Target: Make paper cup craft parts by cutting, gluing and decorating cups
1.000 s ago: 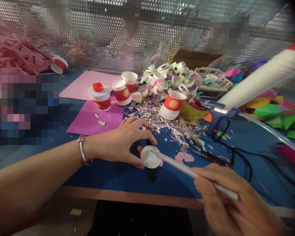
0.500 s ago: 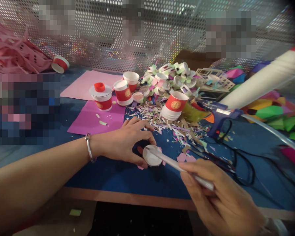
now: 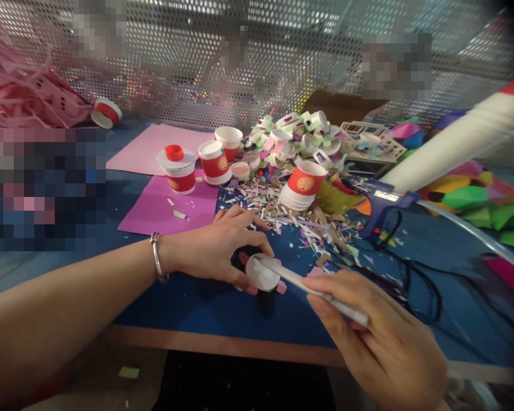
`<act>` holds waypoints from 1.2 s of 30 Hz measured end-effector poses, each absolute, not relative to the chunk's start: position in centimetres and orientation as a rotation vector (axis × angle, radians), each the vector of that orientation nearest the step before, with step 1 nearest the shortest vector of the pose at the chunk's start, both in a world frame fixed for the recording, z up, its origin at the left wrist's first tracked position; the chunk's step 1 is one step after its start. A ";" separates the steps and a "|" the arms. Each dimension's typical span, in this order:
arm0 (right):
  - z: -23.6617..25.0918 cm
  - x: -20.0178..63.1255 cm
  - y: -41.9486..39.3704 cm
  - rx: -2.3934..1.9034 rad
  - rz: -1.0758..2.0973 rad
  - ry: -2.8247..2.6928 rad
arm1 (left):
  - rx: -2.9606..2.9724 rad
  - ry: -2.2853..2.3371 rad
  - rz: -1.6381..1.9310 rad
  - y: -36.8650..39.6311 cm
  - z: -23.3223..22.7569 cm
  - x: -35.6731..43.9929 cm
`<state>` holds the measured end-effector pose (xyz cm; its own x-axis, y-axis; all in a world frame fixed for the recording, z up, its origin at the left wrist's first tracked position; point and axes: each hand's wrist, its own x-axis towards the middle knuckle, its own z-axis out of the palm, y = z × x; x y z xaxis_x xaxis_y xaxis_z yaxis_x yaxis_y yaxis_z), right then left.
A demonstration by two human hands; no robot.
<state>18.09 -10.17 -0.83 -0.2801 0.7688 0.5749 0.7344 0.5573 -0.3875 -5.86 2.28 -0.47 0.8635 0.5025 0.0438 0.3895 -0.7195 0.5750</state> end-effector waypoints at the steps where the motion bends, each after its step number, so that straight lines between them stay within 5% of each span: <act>1: -0.8 18.2 -10.1 -1.203 0.045 -2.065 | 2.463 0.645 0.265 2.2 -0.5 -5.8; 19: 2.9 19.0 -9.6 -1.186 -0.166 -2.312 | 2.452 0.619 0.286 2.5 -0.8 -5.8; 36: 3.9 16.5 -5.4 -1.186 0.439 -2.104 | 2.452 0.597 0.313 2.5 -0.9 -5.8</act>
